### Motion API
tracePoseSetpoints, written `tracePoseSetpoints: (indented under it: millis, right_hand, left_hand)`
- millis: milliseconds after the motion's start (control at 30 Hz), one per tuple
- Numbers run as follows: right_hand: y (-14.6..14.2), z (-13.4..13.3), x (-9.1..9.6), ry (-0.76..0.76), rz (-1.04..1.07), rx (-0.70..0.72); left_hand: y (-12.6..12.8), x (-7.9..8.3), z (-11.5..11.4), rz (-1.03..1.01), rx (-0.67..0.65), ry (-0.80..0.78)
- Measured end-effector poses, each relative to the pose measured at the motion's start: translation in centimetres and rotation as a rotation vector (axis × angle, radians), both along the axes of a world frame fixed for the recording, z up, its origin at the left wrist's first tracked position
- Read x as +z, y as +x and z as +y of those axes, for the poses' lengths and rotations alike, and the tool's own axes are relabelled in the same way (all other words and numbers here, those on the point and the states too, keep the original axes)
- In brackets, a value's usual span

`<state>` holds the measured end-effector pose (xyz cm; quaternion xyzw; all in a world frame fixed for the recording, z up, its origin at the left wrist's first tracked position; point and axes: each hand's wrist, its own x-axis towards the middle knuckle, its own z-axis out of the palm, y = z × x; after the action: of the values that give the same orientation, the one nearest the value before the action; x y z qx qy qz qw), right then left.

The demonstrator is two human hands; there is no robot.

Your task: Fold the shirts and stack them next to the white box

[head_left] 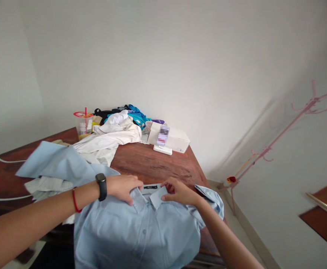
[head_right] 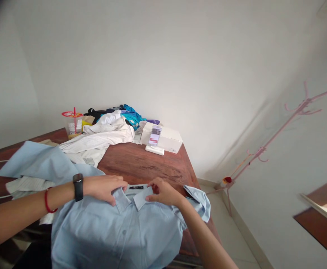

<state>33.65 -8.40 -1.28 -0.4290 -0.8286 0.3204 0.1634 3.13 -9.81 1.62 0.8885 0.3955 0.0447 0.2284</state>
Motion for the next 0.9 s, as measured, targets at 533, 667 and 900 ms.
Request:
tracePoseSetpoints:
  millis: [533,667,900]
  right_hand:
    - [-0.2,1.9,4.6,0.189,0.45,-0.13]
    - [-0.5,6.3,4.6,0.358,0.379,-0.308]
    - [-1.6,12.2,-3.4,0.425,-0.051,-0.397]
  left_hand:
    - [1.2,4.9,1.6,-0.337,0.149,0.385]
    - [1.8,4.8,6.0,-0.39,0.198,0.511]
    - [2.0,-1.5,12.2,-0.142,0.412,0.336]
